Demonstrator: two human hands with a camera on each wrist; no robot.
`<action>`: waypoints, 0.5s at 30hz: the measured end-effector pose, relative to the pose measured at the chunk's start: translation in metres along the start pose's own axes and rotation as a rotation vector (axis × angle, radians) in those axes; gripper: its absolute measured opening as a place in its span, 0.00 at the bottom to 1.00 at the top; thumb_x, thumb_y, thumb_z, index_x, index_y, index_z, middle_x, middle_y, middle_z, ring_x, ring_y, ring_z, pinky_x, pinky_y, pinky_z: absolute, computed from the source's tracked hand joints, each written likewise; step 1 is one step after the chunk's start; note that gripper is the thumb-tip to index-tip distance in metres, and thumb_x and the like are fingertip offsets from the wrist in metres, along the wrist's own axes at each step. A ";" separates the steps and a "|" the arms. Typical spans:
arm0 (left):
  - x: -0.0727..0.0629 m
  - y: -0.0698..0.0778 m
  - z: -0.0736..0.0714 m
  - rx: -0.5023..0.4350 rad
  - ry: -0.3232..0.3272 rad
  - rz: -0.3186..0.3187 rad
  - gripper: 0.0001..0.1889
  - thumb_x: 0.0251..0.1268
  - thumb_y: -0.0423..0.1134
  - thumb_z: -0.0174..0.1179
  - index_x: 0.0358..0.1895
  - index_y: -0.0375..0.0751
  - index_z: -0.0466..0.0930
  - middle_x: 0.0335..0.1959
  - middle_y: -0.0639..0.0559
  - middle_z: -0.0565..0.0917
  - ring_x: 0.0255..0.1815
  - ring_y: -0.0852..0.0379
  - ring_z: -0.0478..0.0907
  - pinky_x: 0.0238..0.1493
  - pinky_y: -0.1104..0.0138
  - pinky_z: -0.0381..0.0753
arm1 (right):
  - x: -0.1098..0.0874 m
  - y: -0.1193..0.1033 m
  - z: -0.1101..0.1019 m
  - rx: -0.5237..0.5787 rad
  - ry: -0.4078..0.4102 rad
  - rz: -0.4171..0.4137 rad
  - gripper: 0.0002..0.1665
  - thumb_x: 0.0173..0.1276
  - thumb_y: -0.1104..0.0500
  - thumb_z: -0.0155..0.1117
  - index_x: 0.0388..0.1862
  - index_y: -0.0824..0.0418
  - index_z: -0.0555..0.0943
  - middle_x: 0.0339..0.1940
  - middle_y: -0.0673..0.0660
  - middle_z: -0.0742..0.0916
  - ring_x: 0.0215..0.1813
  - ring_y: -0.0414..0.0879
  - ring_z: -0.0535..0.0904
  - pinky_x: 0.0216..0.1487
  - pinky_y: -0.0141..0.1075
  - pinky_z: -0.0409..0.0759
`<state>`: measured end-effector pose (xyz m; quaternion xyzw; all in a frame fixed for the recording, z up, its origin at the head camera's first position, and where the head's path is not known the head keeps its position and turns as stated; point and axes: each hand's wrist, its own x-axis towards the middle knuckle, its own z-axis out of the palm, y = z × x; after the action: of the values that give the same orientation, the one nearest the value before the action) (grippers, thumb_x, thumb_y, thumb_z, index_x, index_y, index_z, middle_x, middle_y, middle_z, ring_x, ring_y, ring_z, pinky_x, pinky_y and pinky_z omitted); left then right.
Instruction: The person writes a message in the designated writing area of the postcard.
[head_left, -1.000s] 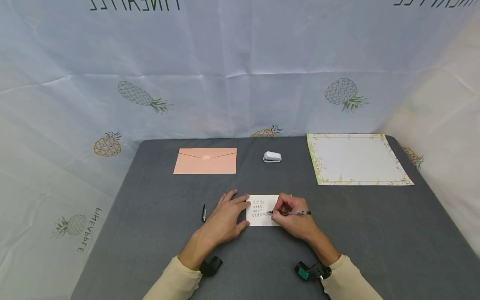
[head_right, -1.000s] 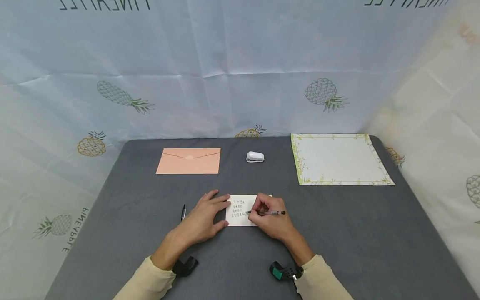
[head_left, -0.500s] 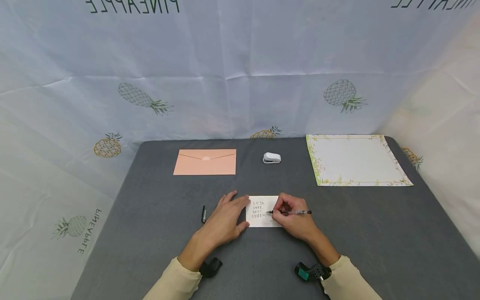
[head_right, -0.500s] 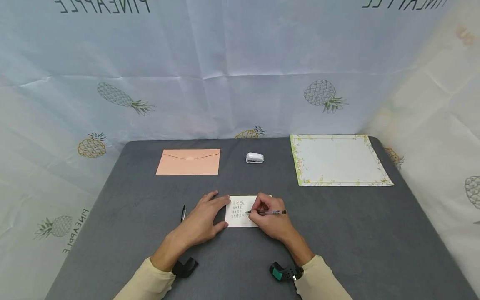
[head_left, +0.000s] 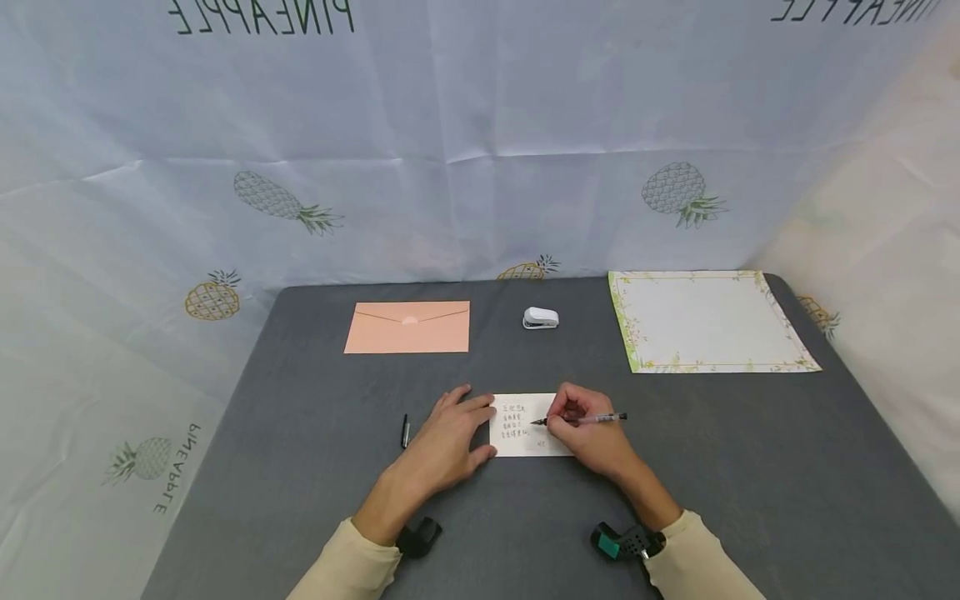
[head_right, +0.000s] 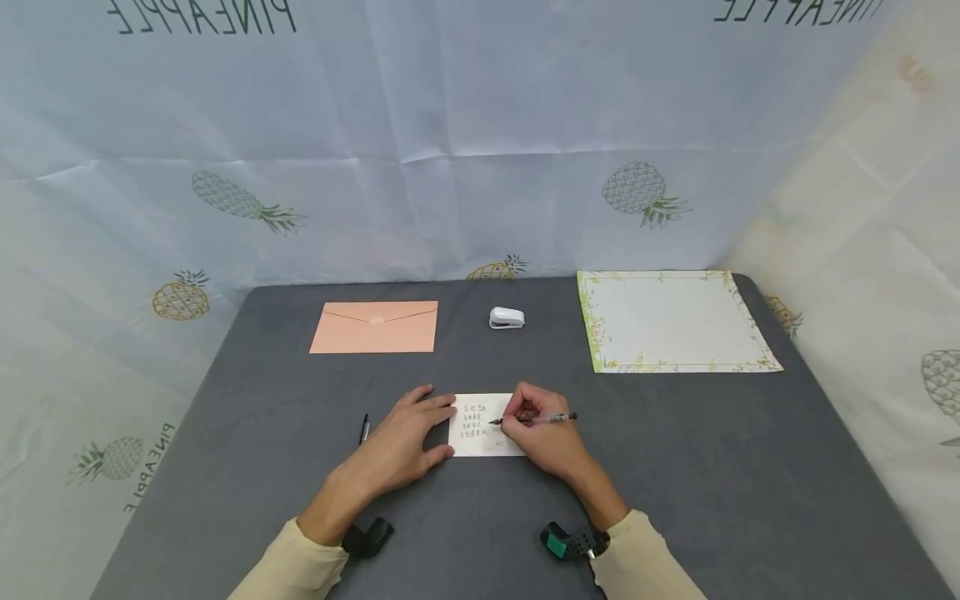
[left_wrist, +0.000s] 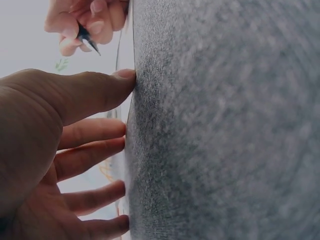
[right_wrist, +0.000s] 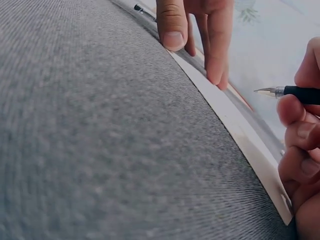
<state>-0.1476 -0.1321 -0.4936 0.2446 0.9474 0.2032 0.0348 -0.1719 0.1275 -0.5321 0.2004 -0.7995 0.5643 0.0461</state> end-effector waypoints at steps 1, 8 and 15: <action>0.000 0.000 0.000 0.002 0.000 0.002 0.28 0.65 0.41 0.81 0.66 0.35 0.87 0.74 0.44 0.83 0.80 0.32 0.72 0.79 0.31 0.69 | 0.001 0.000 -0.001 0.014 -0.002 0.003 0.18 0.60 0.77 0.66 0.28 0.53 0.82 0.25 0.49 0.86 0.26 0.36 0.73 0.27 0.28 0.69; -0.003 -0.002 -0.007 0.003 0.028 0.015 0.27 0.68 0.41 0.79 0.66 0.34 0.86 0.73 0.42 0.83 0.77 0.34 0.76 0.79 0.41 0.74 | 0.003 -0.004 -0.007 0.152 -0.006 0.037 0.15 0.62 0.79 0.62 0.29 0.60 0.81 0.25 0.60 0.88 0.25 0.42 0.79 0.25 0.30 0.71; -0.013 -0.006 -0.023 -0.095 0.101 -0.009 0.28 0.67 0.40 0.79 0.68 0.35 0.85 0.71 0.42 0.85 0.74 0.40 0.81 0.75 0.45 0.79 | -0.002 -0.007 -0.019 0.255 0.011 0.111 0.10 0.66 0.79 0.58 0.31 0.66 0.79 0.24 0.53 0.87 0.23 0.37 0.75 0.20 0.32 0.69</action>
<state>-0.1431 -0.1519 -0.4754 0.2278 0.9384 0.2597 -0.0004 -0.1703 0.1436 -0.5198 0.1571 -0.7310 0.6640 -0.0065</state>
